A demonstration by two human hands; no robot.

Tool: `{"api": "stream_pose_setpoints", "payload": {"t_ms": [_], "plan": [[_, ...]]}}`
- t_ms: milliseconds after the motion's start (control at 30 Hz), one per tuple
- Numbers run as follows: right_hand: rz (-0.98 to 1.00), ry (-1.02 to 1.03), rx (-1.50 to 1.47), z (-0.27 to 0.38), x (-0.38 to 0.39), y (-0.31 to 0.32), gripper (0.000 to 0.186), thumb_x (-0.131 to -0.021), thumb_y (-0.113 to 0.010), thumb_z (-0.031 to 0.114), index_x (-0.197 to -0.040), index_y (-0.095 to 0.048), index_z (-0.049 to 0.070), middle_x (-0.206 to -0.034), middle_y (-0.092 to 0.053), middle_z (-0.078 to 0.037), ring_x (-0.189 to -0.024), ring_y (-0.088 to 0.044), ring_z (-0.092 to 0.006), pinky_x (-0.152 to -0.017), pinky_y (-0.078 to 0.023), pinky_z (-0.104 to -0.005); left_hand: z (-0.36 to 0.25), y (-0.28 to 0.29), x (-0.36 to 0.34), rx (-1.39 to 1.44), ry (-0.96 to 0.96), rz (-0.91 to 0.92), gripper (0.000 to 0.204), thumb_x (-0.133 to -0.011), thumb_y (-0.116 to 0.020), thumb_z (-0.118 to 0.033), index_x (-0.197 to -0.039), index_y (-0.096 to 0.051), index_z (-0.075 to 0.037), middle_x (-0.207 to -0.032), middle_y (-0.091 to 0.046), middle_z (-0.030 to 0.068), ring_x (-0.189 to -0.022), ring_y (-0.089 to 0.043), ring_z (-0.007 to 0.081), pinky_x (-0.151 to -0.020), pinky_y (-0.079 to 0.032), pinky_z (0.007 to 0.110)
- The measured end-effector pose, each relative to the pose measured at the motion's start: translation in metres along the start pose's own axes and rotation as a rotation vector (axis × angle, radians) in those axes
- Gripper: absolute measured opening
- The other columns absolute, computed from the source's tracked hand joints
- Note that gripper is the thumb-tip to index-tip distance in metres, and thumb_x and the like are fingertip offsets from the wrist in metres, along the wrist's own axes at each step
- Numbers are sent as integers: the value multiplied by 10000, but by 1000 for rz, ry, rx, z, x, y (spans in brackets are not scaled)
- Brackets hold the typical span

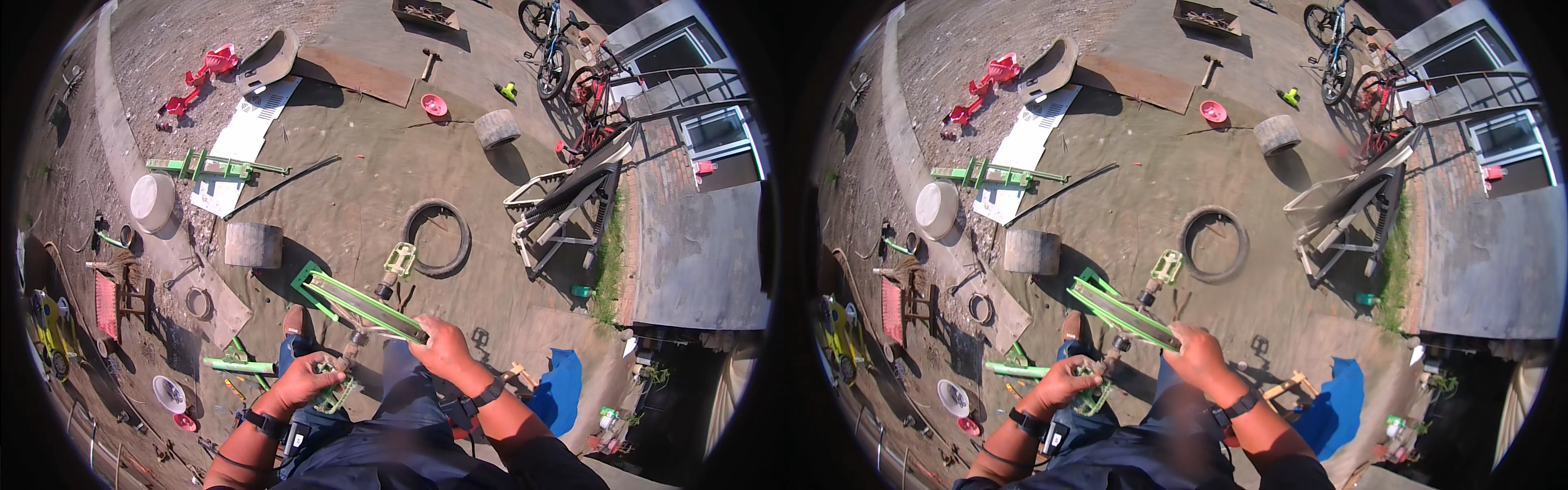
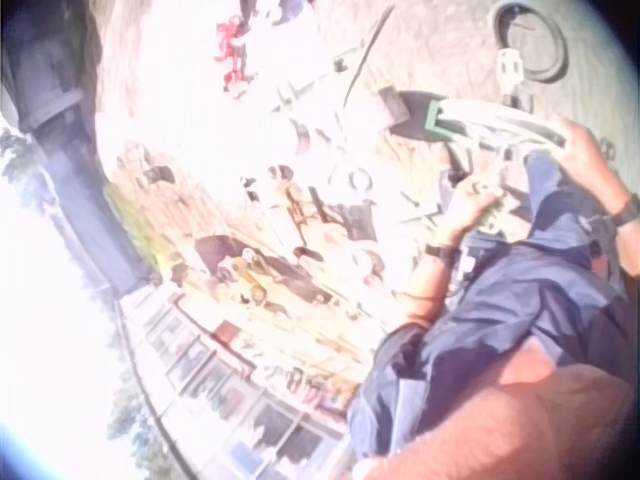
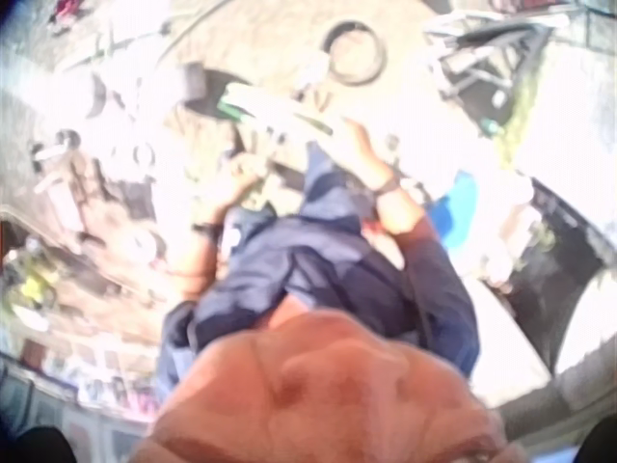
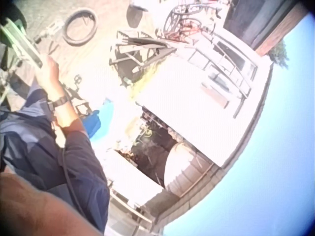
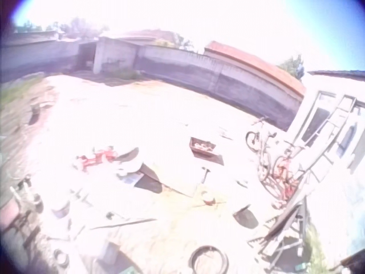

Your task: The person works on a bicycle wheel and frame in an outdoor area. They handle a metal rod and a green bicycle wheel, using a wrench to tighten or adjust components on the wheel hub.

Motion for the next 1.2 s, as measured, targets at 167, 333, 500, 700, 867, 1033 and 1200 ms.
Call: {"api": "stream_pose_setpoints", "payload": {"t_ms": [167,333,500,700,867,1033,1200], "plan": [[50,70,9,34,-14,-2,286,-755,-661,150,-1012,-647,28,-910,-643,-179,-852,-629,-384,-743,-515,-412,5,13,25,93,-58,-40,198,-872,-725,-80,-1031,-639,1,-915,-677,51,-835,-646,123,-763,-527,266],[131,123,-49,50,-17,-17,256,-738,-652,82,-976,-630,-8,-822,-622,-132,-725,-617,-267,-701,-489,-326,13,24,45,-3,-157,-68,218,-875,-738,-196,-1010,-670,-39,-871,-676,18,-794,-614,89,-724,-486,243],[248,95,-112,91,-29,-29,225,-707,-606,64,-926,-624,15,-782,-607,-159,-719,-608,-332,-689,-487,-359,35,34,70,-40,-232,-191,260,-863,-746,-229,-1027,-676,-41,-916,-689,25,-865,-611,97,-787,-482,263],[333,241,-33,112,-45,-41,207,-734,-606,17,-940,-607,-1,-750,-618,-71,-694,-558,-131,-680,-475,-284,47,34,90,90,-254,-254,274,-865,-740,-229,-1034,-674,-25,-956,-689,42,-906,-609,111,-831,-472,264],[393,247,-24,144,-59,-60,205,-726,-603,17,-931,-610,7,-748,-617,-72,-691,-560,-140,-677,-477,-288,55,53,100,134,-341,-318,258,-850,-745,-189,-1031,-649,-31,-871,-675,21,-774,-612,94,-693,-477,248],[438,309,36,172,-78,-92,241,-713,-631,66,-945,-613,5,-752,-617,-147,-678,-598,-280,-660,-480,-342,58,87,116,164,-373,-349,249,-848,-742,-169,-1033,-637,-39,-820,-661,13,-710,-605,81,-624,-476,242],[485,277,78,219,-100,-131,245,-718,-646,63,-956,-616,9,-747,-625,-141,-659,-595,-250,-649,-479,-334,55,135,134,176,-418,-382,238,-856,-730,-174,-1028,-638,-38,-817,-648,14,-723,-596,81,-632,-470,244]]}}
Point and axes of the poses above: each hand's wrist, its own x-axis away from the middle knuckle, its own y-axis out of the back of the hand, z = x × y, the point moved 1 cm from there along -x, towards the middle knuckle
